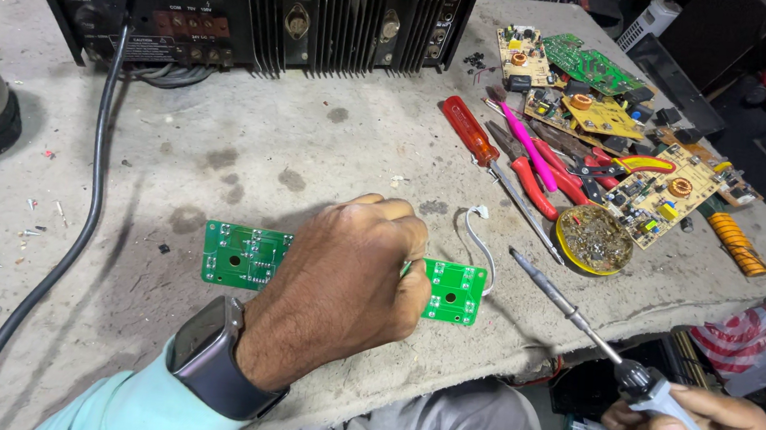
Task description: The person uses a soldering iron to apply solder to multiple points on a green circuit board. They hold the board with one hand and the soldering iron with the other, moving across different solder joints. The person flips the board over to show the component side with red LEDs and a digital display.
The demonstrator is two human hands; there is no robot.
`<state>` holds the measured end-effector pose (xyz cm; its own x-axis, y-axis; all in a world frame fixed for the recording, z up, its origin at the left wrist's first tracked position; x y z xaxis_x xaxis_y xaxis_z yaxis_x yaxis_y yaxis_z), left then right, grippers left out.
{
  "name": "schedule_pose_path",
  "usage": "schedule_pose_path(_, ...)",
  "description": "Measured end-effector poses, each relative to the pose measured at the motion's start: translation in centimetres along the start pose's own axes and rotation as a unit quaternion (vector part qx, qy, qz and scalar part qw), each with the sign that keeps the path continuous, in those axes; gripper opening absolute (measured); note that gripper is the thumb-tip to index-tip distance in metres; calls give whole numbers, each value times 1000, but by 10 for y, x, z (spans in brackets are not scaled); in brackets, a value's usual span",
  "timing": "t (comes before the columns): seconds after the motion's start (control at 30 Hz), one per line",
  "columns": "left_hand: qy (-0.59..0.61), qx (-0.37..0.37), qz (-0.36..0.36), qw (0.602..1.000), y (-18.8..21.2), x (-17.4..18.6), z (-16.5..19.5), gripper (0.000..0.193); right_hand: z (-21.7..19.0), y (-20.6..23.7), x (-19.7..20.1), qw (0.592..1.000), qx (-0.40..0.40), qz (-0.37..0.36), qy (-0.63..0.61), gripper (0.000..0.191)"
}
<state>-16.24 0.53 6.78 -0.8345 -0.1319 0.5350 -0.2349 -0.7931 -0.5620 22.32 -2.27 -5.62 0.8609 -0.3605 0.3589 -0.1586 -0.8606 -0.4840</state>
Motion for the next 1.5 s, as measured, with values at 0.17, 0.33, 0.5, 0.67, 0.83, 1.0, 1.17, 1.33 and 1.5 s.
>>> schedule_pose_path(0.17, -2, -28, 23, 999, 1, 3, 4, 13, 5, 10, -13, 1000, 4, -12, 8, 21)
schedule_pose_path(0.33, 0, -15, 12, 1000, 0, 2, 4, 15, -12, 15, -27, 999, 20, 0, 34, 18)
schedule_pose_path(0.5, -6, -10, 1, 1000, 1, 1, 3, 16, -18, 15, -35, 999, 35, -23, 22, 21)
schedule_pose_path(0.67, -2, -14, -4, 1000, 1, 1, 5, 11, 2, 20, -34, 998, 56, -30, 3, 18)
schedule_pose_path(0.83, -2, -6, -18, 1000, 2, 0, 2, 8, -9, 15, -32, 998, 43, -24, 23, 18)
schedule_pose_path(1.0, 26, -22, -4, 999, 4, 1, 2, 9, -25, -12, -40, 965, -192, -64, -168, 36)
schedule_pose_path(1.17, 51, -46, -9, 998, 0, 14, 21, 8, -36, -10, -32, 973, 143, 98, -149, 40)
schedule_pose_path(1.33, 87, -74, -64, 991, -5, 1, 51, 11, -41, 18, -55, 985, 131, 50, -98, 68)
schedule_pose_path(1.5, 207, 27, -173, 963, 17, -60, 60, 14, -78, 35, -68, 953, 217, 61, -204, 73)
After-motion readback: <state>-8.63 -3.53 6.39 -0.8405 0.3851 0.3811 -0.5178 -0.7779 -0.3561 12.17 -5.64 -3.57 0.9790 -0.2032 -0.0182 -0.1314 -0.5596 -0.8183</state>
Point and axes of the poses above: each hand's wrist, its own y-axis away from the middle knuckle, its own x-axis out of the back of the hand, z = x × y, the point moved 6 cm from there along -y, towards the middle knuckle, and after that the axes turned 14 degrees about y, right-handed, at the moved point
